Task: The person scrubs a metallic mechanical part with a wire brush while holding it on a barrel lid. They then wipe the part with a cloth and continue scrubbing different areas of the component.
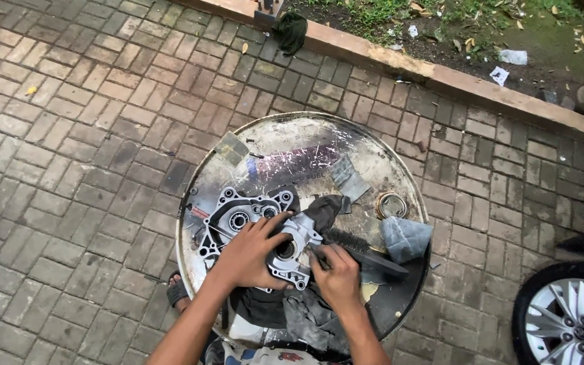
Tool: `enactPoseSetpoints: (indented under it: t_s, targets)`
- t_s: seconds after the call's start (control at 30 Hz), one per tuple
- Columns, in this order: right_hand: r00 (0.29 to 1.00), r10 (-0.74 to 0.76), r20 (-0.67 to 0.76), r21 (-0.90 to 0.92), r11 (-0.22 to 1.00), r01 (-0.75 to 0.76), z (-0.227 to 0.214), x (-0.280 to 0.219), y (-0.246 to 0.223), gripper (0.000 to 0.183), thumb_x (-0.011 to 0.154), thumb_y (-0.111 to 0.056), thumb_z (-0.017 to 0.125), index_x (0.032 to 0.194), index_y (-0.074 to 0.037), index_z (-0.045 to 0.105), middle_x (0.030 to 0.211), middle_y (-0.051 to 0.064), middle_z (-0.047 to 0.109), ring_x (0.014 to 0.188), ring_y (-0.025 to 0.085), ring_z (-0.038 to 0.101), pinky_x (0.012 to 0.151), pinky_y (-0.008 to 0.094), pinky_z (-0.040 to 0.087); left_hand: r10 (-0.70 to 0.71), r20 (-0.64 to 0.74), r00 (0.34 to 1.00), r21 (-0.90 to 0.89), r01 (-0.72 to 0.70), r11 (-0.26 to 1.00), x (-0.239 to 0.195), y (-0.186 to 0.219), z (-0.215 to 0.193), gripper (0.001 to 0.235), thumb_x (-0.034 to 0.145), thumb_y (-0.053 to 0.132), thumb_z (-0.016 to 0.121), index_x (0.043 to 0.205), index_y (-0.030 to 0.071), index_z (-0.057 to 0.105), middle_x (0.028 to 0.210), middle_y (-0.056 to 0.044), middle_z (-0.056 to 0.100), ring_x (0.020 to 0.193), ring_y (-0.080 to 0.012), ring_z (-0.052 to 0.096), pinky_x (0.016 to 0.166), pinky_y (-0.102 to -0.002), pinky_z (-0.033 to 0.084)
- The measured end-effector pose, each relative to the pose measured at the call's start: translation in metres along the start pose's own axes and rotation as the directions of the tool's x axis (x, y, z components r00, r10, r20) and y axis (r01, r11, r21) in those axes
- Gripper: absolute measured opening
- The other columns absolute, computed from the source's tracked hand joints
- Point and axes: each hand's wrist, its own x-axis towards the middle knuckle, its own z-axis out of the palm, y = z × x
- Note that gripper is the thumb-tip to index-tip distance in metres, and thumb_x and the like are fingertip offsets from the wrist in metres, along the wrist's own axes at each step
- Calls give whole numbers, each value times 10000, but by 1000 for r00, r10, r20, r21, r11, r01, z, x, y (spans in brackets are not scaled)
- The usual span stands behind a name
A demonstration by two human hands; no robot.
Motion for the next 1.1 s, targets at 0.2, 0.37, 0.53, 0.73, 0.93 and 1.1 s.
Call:
enactPoseSetpoints:
  t_s: [0.2, 0.37, 0.53, 0.73, 0.93, 1.1]
  targets:
    - [999, 46, 21, 33, 998, -46, -5, -5, 7, 239, 881, -216, 771, 1045, -42, 760, 938, 75, 791, 775, 183, 756, 670, 308, 637, 3, 15, 1000, -14, -3, 1000, 2, 4, -9, 1112, 609, 905, 556, 1387, 110, 565, 1659, -106, 244, 1382, -461, 411, 1013, -759, 375]
    - [999, -40, 13, 26, 999, 39, -3, -6, 6, 161, 894, -118, 752, 1023, -22, 755, 935, 88, 748, 824, 233, 728, 712, 360, 568, 13, 1, 1000, -11, -13, 1000, -2, 6, -6, 1038, 633, 832, 696, 1367, 107, 584, 1659, -138, 241, 1377, -493, 404, 1037, -748, 364]
    - [1000, 11, 6, 32, 999, -11, -4, 4, 10, 144, 869, -164, 771, 950, -44, 773, 861, 46, 774, 702, 164, 718, 603, 312, 581, 34, 25, 999, -7, -34, 999, 3, 0, -14, 977, 644, 818, 699, 1258, 62, 630, 1650, -158, 252, 1341, -448, 430, 1022, -685, 391]
    - [984, 176, 12, 103, 979, -176, -13, 1, -9, 126, 851, -159, 777, 908, -48, 761, 842, 43, 774, 739, 153, 702, 663, 307, 535, 41, 22, 999, 38, -41, 998, 2, 1, -8, 965, 659, 839, 676, 1251, 79, 639, 1652, -160, 254, 1374, -497, 404, 1061, -728, 351]
    - [852, 518, 77, 86, 848, -523, -16, 1, -12, 154, 805, -197, 718, 703, -81, 713, 631, 31, 722, 620, 148, 632, 648, 363, 477, 24, 40, 999, 51, -26, 998, 2, -1, -8, 983, 651, 838, 694, 1253, 63, 625, 1655, -164, 239, 1372, -464, 397, 1051, -692, 358]
    - [680, 728, 93, 127, 668, -733, -29, 5, -4, 223, 834, -289, 821, 919, -84, 800, 848, 38, 802, 802, 159, 712, 751, 308, 552, 25, 7, 1000, 40, -25, 999, 2, -3, -7, 1069, 621, 861, 690, 1363, 102, 562, 1646, -157, 275, 1353, -441, 439, 1021, -690, 390]
